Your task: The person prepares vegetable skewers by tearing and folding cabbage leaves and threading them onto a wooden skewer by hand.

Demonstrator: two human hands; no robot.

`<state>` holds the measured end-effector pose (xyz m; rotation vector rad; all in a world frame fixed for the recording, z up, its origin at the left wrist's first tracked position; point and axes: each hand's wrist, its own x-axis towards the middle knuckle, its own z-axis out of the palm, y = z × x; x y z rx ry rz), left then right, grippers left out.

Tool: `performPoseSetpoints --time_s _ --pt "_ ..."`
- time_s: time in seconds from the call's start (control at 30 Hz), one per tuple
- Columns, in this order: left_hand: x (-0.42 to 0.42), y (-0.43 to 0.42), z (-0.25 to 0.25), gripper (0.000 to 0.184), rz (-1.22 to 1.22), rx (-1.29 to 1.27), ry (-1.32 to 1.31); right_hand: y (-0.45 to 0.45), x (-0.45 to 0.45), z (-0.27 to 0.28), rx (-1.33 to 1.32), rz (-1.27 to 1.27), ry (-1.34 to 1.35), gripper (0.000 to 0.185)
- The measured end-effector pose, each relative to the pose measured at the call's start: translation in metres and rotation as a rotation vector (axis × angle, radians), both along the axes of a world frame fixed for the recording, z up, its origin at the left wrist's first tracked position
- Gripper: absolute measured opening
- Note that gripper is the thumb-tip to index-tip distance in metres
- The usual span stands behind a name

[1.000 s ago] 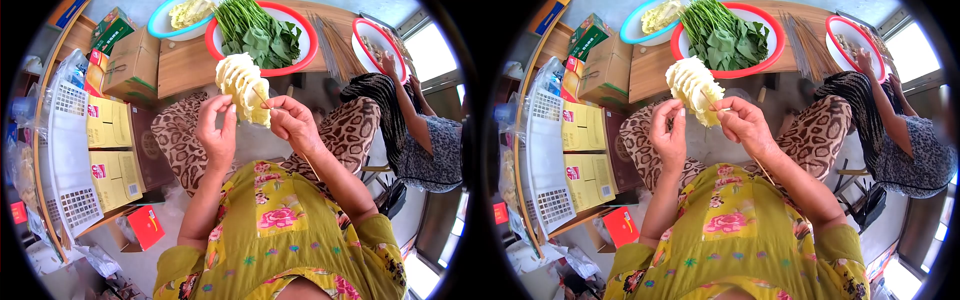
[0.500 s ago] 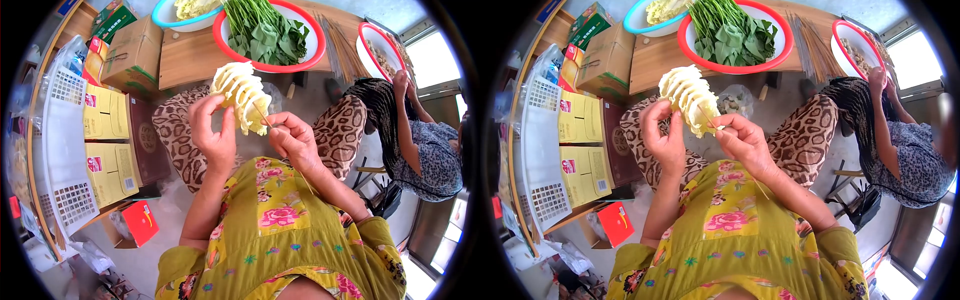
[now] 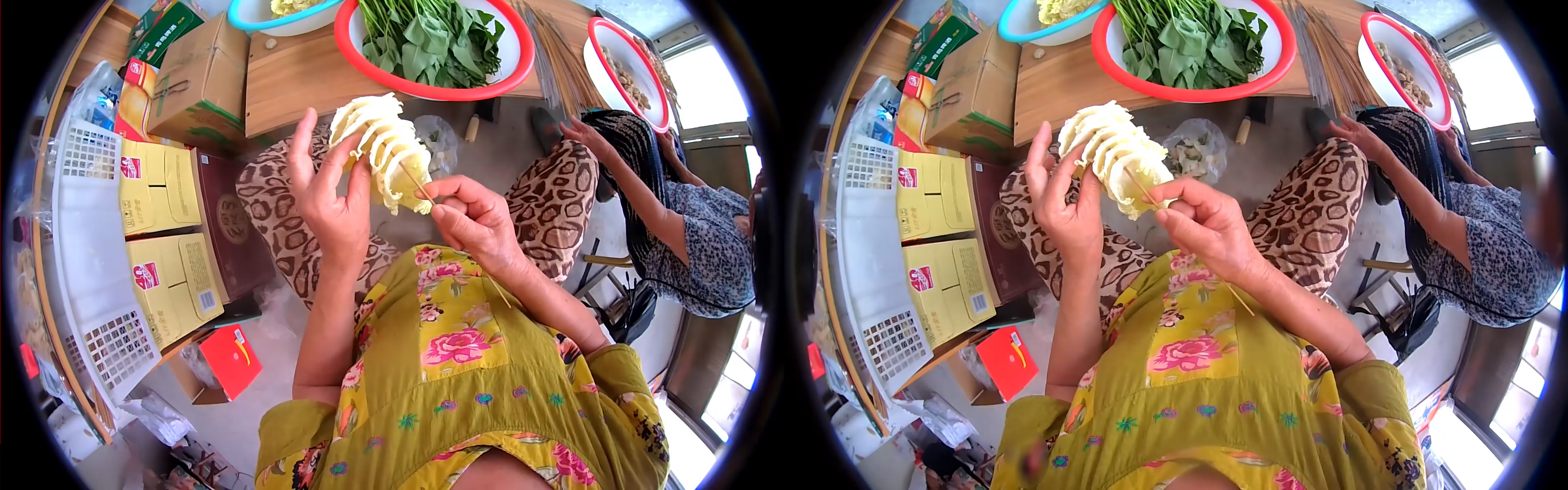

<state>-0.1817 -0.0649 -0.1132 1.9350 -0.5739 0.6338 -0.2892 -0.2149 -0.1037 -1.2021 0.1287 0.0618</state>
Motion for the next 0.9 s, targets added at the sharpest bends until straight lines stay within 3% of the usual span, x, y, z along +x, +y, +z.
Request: performPoseSetpoints --time_s 0.27,0.53,0.63,0.83,0.9 --pt "-0.004 -0.001 -0.003 0.026 0.005 -0.093 -0.026 0.007 -0.005 0.004 -0.022 -0.033 0.018 0.02" --pt "-0.003 0.013 0.005 0.026 -0.063 -0.068 -0.072 0.01 -0.008 0.012 0.167 -0.025 0.078 0.02" --pt "-0.001 0.02 0.002 0.023 -0.072 -0.029 -0.077 0.012 -0.006 0.008 0.103 -0.065 0.063 0.019" --pt "-0.002 0.024 0.005 0.017 -0.046 -0.289 -0.133 0.011 -0.012 0.015 0.022 -0.009 0.018 0.021" --pt "0.0 0.027 0.006 0.019 -0.025 -0.227 -0.122 0.011 -0.011 0.01 0.012 -0.031 0.016 0.021"
